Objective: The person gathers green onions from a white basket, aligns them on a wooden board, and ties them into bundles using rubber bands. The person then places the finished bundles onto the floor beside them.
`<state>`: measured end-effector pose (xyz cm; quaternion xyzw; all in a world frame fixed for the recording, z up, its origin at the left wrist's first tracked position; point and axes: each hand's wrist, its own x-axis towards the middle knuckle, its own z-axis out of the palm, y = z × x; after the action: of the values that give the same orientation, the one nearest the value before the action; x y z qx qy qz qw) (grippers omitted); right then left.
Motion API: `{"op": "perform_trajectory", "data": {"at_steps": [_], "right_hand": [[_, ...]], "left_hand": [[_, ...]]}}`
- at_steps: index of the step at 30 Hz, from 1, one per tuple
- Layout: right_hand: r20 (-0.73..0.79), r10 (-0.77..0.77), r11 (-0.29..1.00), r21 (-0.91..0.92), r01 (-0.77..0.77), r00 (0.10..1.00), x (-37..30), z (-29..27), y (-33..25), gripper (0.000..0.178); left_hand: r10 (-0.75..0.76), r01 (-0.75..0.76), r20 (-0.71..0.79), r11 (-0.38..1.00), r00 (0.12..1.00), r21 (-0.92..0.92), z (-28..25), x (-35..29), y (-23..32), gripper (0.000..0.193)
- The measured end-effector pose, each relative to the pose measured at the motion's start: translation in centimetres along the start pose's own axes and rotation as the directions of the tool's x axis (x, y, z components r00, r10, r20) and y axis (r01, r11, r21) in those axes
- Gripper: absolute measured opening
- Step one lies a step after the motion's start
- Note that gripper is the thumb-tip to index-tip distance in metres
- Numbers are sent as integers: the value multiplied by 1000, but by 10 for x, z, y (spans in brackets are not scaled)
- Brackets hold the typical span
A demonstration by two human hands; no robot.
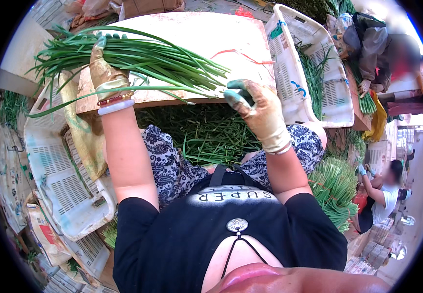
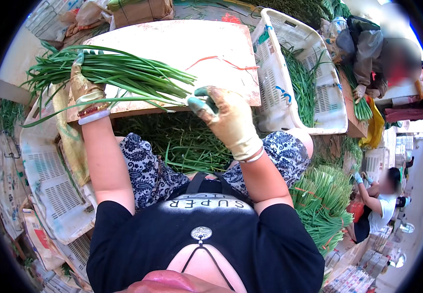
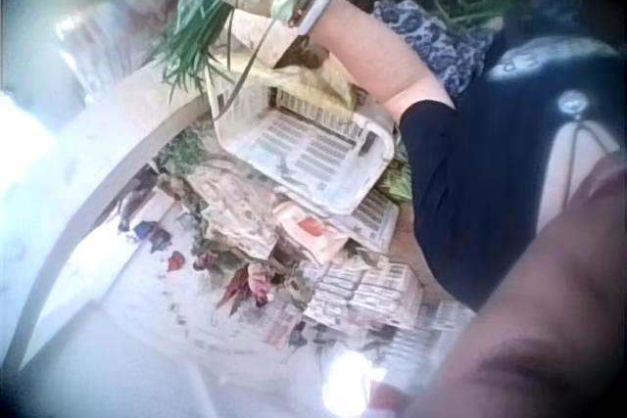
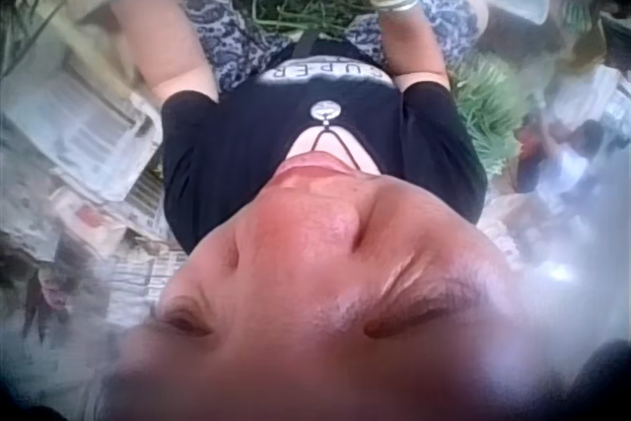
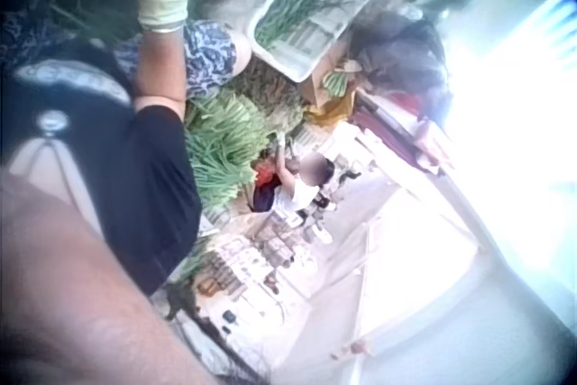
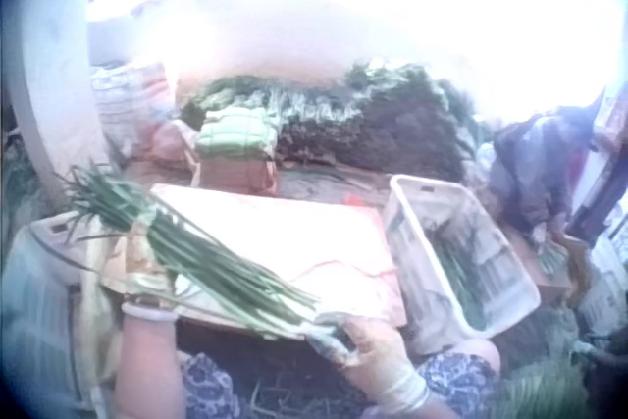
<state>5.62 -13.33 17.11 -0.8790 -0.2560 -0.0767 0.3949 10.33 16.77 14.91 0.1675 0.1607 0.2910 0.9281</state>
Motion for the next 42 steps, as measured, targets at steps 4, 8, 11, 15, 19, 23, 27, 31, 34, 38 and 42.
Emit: {"op": "perform_trajectory", "data": {"at_steps": [4, 8, 11, 15, 19, 23, 27, 31, 34, 38, 42], "right_hand": [[-188, 199, 955, 258, -147, 962, 6, 22, 17, 17], [-41, 298, 603, 783, -155, 954, 22, 32, 25, 33], [275, 215, 331, 882, -335, 937, 30, 34, 7, 32], [81, 379, 470, 841, -267, 922, 30, 28, 19, 16], [115, 369, 441, 852, -283, 922, 19, 16, 48, 19], [112, 192, 511, 837, -197, 975, 24, 17, 10, 37], [175, 171, 487, 840, -238, 970, 35, 31, 2, 29], [3, 239, 504, 854, -126, 971, 35, 12, 28, 17], [43, 240, 599, 779, -183, 970, 34, -9, 43, 37], [300, -146, 935, 353, 32, 943, 38, -6, 27, 89], [404, -150, 971, 231, 58, 902, 45, 34, 11, 106]], "left_hand": [[-80, 85, -95, 995, 992, 48, -5, 12, -9, 14], [36, -5, -163, 982, 986, 187, -2, 5, -11, 24], [49, -13, -152, 974, 987, 224, -14, 22, -6, 28], [64, -38, -132, 980, 989, 193, -24, 30, 3, 33], [77, -47, -157, 982, 985, 183, -20, 24, 6, 29], [54, -24, -149, 981, 987, 195, -17, 21, 7, 26], [59, -34, -135, 982, 989, 183, -14, 20, 1, 27], [41, -39, 88, 999, 995, -25, -24, 25, 12, 20], [1, 75, 477, 987, 879, -141, -10, 9, 8, 13], [-116, 148, 570, 989, 813, -10, 0, -9, -17, 11], [-298, 177, 426, 937, 854, 302, 7, -35, -56, 18]]}}
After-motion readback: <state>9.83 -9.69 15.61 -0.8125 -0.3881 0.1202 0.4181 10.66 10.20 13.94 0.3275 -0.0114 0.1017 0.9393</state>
